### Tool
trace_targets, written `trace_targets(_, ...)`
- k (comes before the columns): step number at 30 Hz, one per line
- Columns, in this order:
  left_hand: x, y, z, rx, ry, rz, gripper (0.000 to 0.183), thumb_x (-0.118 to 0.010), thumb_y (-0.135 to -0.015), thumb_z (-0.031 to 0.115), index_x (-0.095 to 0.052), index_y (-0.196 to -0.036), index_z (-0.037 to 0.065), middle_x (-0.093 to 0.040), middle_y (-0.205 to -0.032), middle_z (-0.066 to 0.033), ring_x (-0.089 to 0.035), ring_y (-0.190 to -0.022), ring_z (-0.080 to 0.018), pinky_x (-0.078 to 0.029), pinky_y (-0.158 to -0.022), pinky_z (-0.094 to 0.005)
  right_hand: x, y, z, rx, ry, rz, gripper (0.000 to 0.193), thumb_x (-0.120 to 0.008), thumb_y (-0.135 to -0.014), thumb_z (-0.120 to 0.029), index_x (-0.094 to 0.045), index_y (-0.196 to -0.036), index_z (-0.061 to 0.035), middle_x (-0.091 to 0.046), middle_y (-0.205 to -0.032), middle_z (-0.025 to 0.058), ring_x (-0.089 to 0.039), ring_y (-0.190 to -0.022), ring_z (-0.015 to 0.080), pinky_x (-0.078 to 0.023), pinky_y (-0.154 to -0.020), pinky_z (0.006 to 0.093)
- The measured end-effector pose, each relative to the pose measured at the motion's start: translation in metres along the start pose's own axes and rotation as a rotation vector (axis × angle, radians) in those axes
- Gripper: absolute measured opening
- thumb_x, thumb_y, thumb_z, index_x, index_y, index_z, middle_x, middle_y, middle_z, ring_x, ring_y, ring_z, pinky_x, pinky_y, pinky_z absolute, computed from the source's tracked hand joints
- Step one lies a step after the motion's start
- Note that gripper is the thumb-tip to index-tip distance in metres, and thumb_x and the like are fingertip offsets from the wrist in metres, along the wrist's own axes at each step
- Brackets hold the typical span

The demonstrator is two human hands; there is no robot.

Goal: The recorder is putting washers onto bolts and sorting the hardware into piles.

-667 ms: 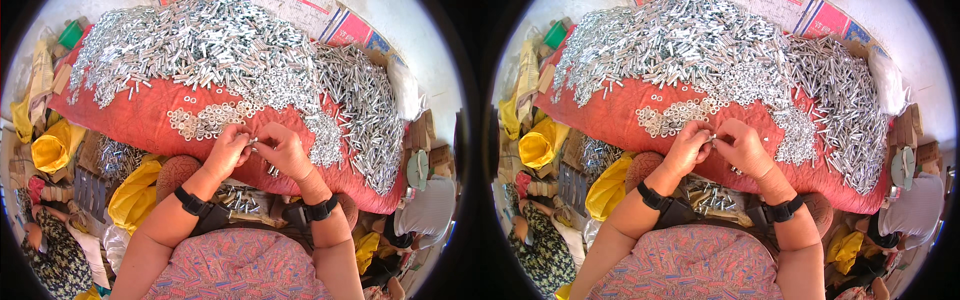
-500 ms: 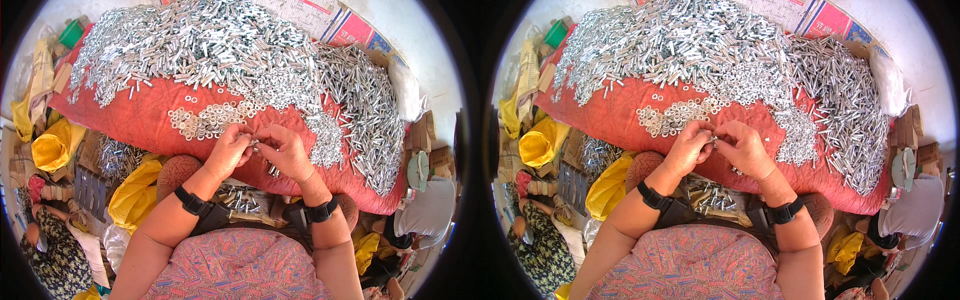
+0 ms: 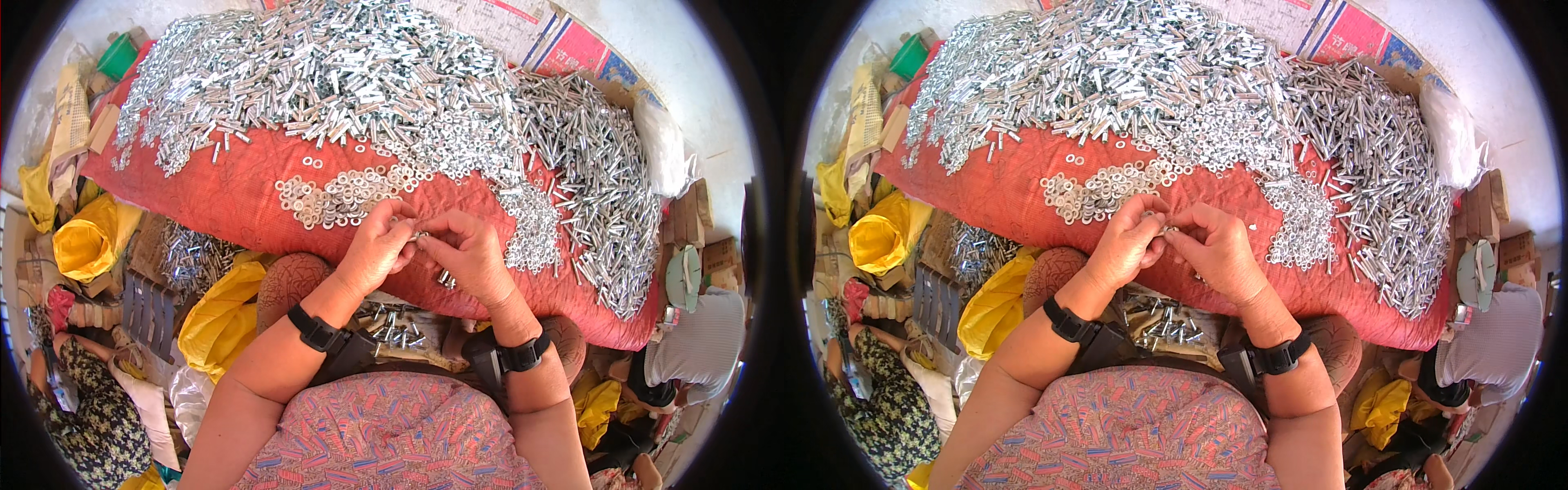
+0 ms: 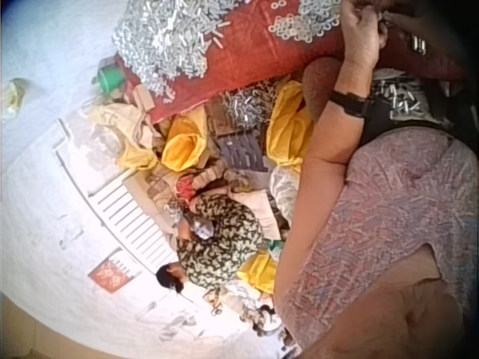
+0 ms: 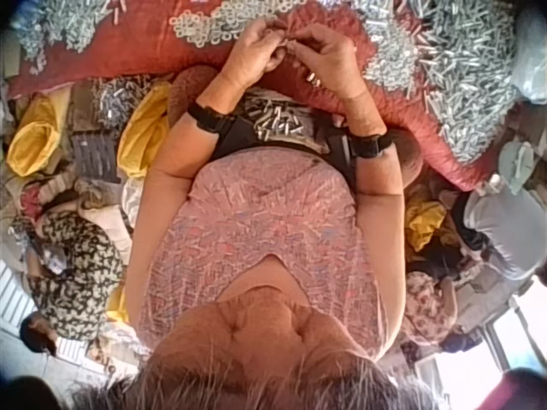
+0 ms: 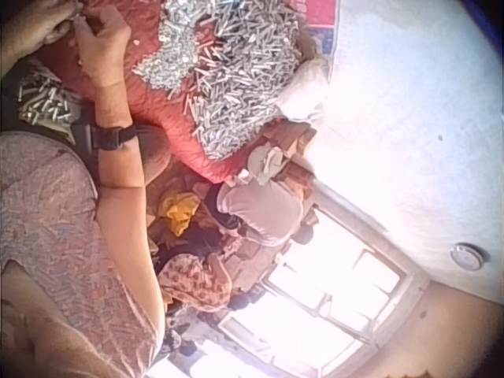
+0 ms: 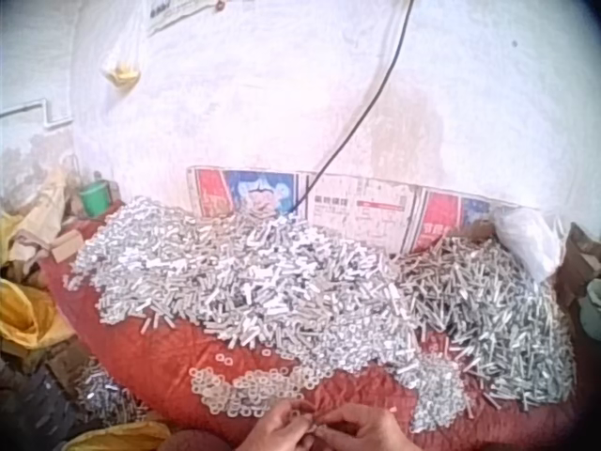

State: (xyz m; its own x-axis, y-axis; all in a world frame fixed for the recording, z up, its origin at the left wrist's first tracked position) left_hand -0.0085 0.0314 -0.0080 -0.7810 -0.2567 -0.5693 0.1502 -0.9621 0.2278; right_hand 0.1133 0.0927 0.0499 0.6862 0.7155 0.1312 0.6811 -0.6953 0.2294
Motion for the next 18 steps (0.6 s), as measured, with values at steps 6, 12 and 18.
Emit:
trace_targets(6,-0.0060,0.0018,0.0001,0.068,-0.025,-0.027,0.016,-0.049,-0.096,0.011,-0.045,-0.110,0.004,-0.052,-0.078,-0.0041,-0.042,-0.051,-0.0059,-0.028,-0.039,-0.0195,0.0066,-0.0016,0.0011,0.265,0.184,0.065,0.011,-0.073,-0.082,-0.007,-0.066,-0.086,0.0002,-0.064,-0.076,0.0010,-0.056,-0.065,0.0055,-0.045,-0.057,0.0234)
trace_targets(12,-0.0003,0.0000,-0.0052,0.081,-0.014,-0.072,0.016,-0.049,-0.096,0.011,-0.045,-0.111,0.004,-0.050,-0.077,-0.0027,-0.042,-0.052,-0.0056,-0.027,-0.039,-0.0194,0.0051,-0.0025,0.0007,0.086,0.218,0.021,0.013,-0.072,-0.084,-0.012,-0.066,-0.083,-0.0001,-0.061,-0.068,0.0018,-0.054,-0.062,0.0057,-0.044,-0.054,0.0241)
trace_targets(18,-0.0063,0.0019,-0.0009,0.052,-0.031,0.003,0.014,-0.049,-0.097,0.010,-0.046,-0.110,0.005,-0.051,-0.077,-0.0017,-0.042,-0.052,-0.0053,-0.027,-0.039,-0.0193,0.0034,0.0014,-0.0007,0.118,0.317,0.078,0.014,-0.069,-0.087,-0.012,-0.066,-0.084,0.0011,-0.061,-0.066,0.0063,-0.056,-0.060,0.0090,-0.044,-0.053,0.0272)
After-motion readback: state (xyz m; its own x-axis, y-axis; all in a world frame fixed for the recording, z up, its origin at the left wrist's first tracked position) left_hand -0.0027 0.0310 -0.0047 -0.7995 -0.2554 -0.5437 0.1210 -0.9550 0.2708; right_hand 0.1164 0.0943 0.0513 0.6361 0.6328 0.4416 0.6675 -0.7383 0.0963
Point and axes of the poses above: each hand's wrist, its own y-axis away from the middle knuckle, its own x-axis out of the back of the hand, z = x × y, the point moved 5 cm from there along -y, towards the middle knuckle
